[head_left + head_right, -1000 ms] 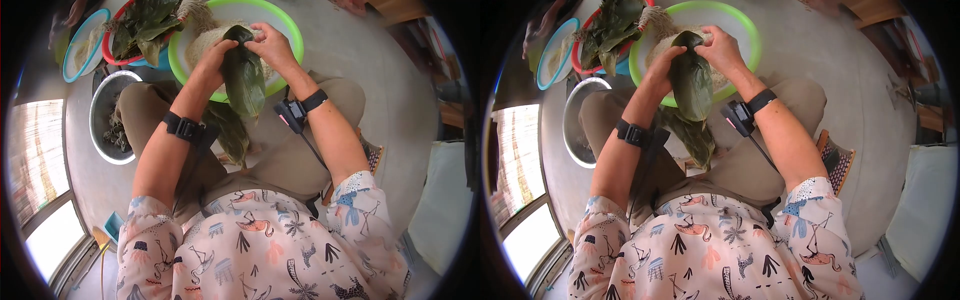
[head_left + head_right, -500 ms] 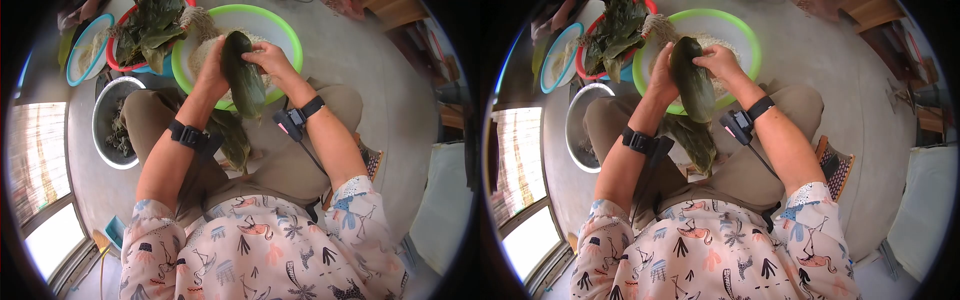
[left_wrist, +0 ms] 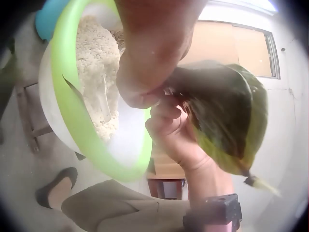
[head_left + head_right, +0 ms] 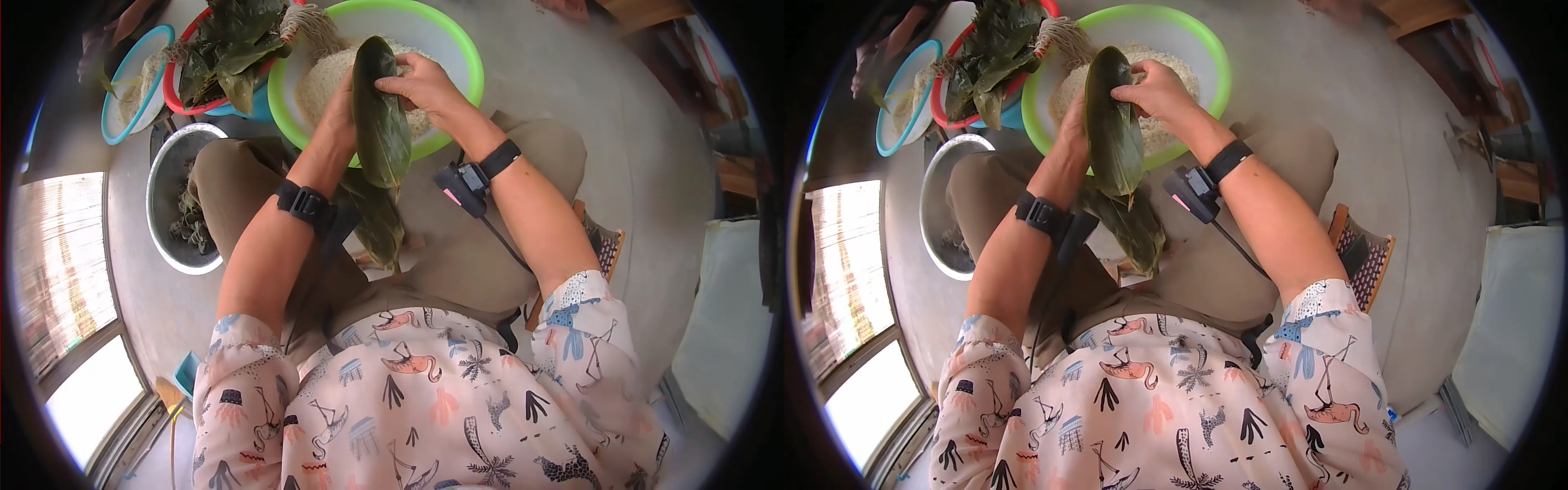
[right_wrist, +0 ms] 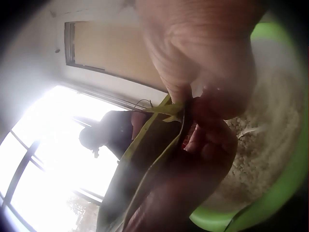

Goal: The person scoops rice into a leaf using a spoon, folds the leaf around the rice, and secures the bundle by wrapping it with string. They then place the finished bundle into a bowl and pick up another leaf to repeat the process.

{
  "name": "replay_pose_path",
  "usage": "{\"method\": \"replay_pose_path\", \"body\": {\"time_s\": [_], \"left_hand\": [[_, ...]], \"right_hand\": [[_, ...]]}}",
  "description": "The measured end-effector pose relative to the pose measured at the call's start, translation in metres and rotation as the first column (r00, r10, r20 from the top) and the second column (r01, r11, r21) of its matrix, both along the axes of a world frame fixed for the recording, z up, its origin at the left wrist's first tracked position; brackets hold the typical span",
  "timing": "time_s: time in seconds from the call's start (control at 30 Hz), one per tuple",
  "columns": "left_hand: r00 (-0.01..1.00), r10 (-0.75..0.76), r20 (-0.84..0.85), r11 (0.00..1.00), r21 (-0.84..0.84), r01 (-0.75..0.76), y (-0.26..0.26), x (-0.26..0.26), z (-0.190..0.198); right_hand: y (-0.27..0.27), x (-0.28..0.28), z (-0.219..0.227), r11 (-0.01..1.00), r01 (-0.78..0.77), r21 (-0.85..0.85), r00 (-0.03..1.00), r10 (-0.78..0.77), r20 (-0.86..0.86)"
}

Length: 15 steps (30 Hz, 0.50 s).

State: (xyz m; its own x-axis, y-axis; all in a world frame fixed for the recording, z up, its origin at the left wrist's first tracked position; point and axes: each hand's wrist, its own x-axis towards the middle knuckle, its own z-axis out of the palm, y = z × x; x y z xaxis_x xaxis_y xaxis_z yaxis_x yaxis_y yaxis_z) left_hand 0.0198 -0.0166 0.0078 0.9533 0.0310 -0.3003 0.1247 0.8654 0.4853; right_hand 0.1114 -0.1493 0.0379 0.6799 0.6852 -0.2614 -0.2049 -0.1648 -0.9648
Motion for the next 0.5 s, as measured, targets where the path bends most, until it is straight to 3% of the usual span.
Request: {"method": "replay_pose_path", "body": {"time_s": [0.1,0.17,0.3,0.37,0.4,0.47,0.5], "left_hand": [[1.0,-0.005,-0.025,0.994,-0.108,0.002,-0.001,0.003,0.002],[0.999,-0.02,-0.034,0.963,-0.271,0.01,0.003,0.003,0.0],[0.988,0.088,-0.126,0.992,-0.08,-0.098,0.007,0.001,0.002],[0.985,-0.117,0.127,0.925,-0.347,0.154,0.026,-0.002,-0.01],[0.986,-0.114,0.125,0.926,-0.347,0.151,0.022,-0.003,-0.002],[0.955,0.173,-0.24,0.985,0.018,-0.173,0.007,-0.003,0.024],[0.955,0.174,-0.241,0.984,0.018,-0.175,0.011,-0.003,0.017]], "right_hand": [[0.003,-0.002,-0.002,0.998,0.016,-0.058,0.991,-0.008,0.134],[0.005,-0.003,0.0,0.994,0.028,-0.109,0.981,-0.007,0.192],[0.007,-0.008,0.006,0.983,0.003,-0.185,0.939,0.06,0.337],[0.007,-0.013,0.013,0.983,-0.021,-0.18,0.937,0.082,0.341],[0.007,-0.017,0.015,0.984,-0.043,-0.173,0.933,0.102,0.346],[0.006,-0.023,0.015,0.982,-0.045,-0.184,0.905,0.119,0.41],[0.006,-0.026,0.015,0.979,-0.044,-0.197,0.872,0.134,0.471]]}}
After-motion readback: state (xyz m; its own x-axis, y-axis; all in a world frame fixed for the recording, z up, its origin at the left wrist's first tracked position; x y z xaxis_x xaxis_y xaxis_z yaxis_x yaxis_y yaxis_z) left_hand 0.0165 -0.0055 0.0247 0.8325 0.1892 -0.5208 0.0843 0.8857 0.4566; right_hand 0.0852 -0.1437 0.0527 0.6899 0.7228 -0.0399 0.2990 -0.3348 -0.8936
